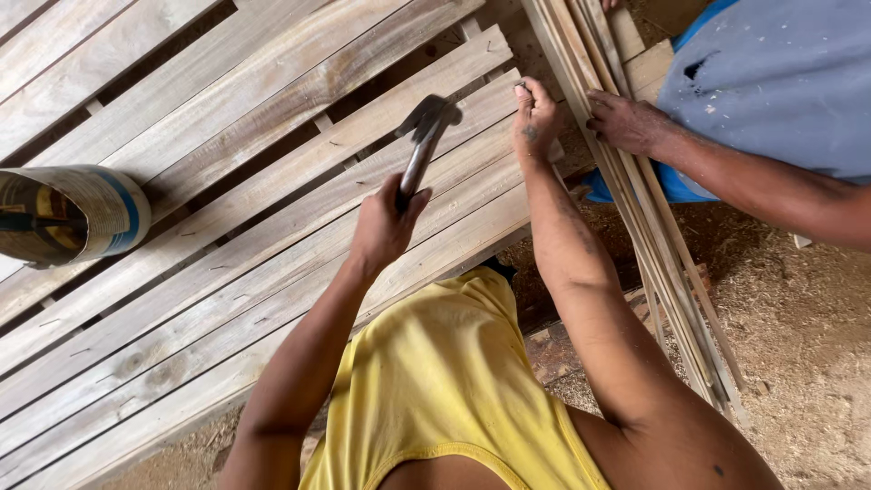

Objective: The person hammers nails into wooden planks to assemble a wooden pallet. They repeatedly pick up nails from a container and drive them into the wood using a hammer. Another person is visible nearby handling additional planks.

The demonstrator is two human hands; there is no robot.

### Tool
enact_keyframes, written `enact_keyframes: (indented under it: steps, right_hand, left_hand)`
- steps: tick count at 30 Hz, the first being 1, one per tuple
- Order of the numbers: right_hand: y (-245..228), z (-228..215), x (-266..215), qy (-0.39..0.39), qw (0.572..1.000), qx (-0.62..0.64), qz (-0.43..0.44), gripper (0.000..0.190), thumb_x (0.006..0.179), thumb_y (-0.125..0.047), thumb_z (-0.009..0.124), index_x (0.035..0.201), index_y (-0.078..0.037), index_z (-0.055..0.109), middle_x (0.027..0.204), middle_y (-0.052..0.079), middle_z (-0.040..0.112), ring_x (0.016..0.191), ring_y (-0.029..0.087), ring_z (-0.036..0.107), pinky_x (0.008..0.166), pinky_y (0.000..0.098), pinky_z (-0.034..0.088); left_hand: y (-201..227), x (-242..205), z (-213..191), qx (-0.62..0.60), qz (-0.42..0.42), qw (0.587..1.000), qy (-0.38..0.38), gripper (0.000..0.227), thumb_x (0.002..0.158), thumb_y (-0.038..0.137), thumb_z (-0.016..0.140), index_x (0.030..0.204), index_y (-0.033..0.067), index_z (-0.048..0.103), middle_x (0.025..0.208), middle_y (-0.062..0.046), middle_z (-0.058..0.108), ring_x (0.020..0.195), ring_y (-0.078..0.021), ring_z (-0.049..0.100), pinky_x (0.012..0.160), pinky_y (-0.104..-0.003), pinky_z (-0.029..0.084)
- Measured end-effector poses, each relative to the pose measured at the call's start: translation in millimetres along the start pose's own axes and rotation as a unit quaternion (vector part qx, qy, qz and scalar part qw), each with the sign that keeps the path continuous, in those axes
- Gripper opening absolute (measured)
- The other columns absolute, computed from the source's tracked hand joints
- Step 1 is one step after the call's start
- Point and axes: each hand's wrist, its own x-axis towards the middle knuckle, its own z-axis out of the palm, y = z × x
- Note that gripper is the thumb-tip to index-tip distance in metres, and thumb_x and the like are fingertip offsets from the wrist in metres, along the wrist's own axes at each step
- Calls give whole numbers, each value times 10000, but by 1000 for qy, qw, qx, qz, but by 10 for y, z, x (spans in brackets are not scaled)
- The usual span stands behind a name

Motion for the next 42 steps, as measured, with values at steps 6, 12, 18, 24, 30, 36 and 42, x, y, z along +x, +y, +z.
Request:
enact_keyframes:
  steps: [6,12,18,24,30,36,42]
  right_hand:
    - [88,15,-30,17,998,-21,-62,174,983,-93,661,1118,-92,771,1094,85,793,958,204,777,835,315,638]
    - [112,22,-18,19,995,-40,-94,210,980,-33,615,1092,-87,785,1053,78,789,910,199,785,784,310,650]
    - [155,10,-29,22,986,-124,-105,206,901,43,587,953,-52,762,836,89,764,704,197,737,635,333,592]
    - [70,67,17,-20,990,-132,-38,206,958,-28,617,784,-77,714,747,63,742,580,208,686,492,349,514]
    - [252,48,-118,9,970,-229,-87,119,940,-56,668,864,-19,751,838,146,754,732,255,721,660,369,573]
    - [277,14,-62,10,998,-38,-44,177,1000,-85,624,1070,-36,779,1081,127,788,939,196,742,814,324,610]
    - [-116,-444,-170,73,814,395,420,155,999,-120,605,1054,6,677,923,107,719,777,175,702,718,292,615]
  left_hand:
    - [184,527,202,73,46,996,-14,429,995,394,659,1248,49,624,675,-147,678,527,-284,630,531,-440,490]
    - [355,699,377,79,128,989,-8,430,992,384,652,1272,62,601,689,-148,708,549,-290,679,549,-456,522]
    - [322,953,580,123,195,973,1,361,1056,337,568,1286,60,570,666,-135,683,497,-274,647,473,-444,507]
    - [276,1095,702,134,178,975,-6,292,1073,345,528,1117,60,573,607,-102,636,426,-218,569,403,-415,462]
    - [165,1005,798,150,137,979,-25,261,1095,311,500,1098,61,577,640,-125,642,465,-250,576,409,-426,471]
    - [-280,225,479,64,100,993,28,265,983,326,657,1036,67,641,654,-182,661,543,-392,621,510,-484,479]
    - [-760,-759,-37,45,-41,996,69,292,946,330,701,976,44,650,585,-180,587,468,-329,513,501,-452,433]
